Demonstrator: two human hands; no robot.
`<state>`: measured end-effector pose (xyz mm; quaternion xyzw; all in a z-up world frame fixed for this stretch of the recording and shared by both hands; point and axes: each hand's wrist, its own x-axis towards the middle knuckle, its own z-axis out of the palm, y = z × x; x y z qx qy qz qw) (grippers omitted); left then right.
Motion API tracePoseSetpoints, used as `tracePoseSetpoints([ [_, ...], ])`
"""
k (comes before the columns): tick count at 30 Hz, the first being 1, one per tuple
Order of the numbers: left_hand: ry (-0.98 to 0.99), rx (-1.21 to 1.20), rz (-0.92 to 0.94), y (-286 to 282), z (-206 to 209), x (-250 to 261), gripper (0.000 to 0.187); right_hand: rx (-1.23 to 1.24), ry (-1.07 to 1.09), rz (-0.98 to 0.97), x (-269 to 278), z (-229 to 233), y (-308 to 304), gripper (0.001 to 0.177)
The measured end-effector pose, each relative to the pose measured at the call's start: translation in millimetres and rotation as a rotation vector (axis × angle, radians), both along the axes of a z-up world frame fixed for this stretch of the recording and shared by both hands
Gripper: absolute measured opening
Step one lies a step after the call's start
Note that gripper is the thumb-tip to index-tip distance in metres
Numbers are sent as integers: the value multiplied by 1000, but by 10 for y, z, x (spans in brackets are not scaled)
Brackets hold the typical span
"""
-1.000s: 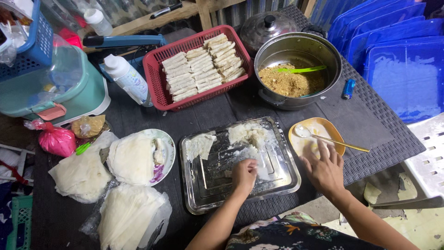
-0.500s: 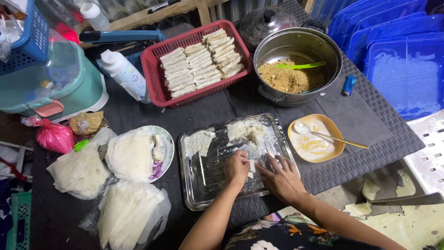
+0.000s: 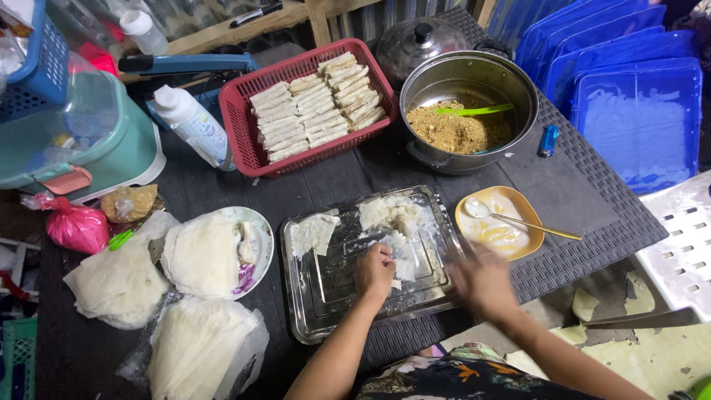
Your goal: The person repeatedly spreads a brown granular filling onto thin white sheets, rolls them into cylinders, and places the finished rolls into a red basket. The process is repeated multiple times with consistent hand motions.
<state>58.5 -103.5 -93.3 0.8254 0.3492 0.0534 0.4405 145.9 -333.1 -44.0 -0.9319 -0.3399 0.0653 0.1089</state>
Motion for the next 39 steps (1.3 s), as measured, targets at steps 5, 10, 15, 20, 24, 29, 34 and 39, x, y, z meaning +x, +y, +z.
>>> tracePoseSetpoints([
  [5,-188,-110,57,119,-163,50,22,-51,-177,-148,457,-68,-255,56],
  [10,-152,-30,41,173,-170,26,23,4,-128,-74,501,-55,-355,42],
  [15,-152,-27,0,143,-124,-11,31,152,-40,-76,329,9,-62,41],
  [20,-103,-64,-16,167,-79,15,30,13,21,250,-244,-16,736,53],
  [24,-166,30,-40,181,-115,-3,30,-37,-8,301,-452,52,759,61],
  [29,-186,47,-41,174,-164,-2,28,-200,-59,235,-433,41,675,58],
  [34,-174,11,-32,198,-139,-13,28,-111,-25,269,-496,2,805,66],
  [39,-168,61,-45,168,-152,-13,27,-128,-30,220,-469,62,840,60],
])
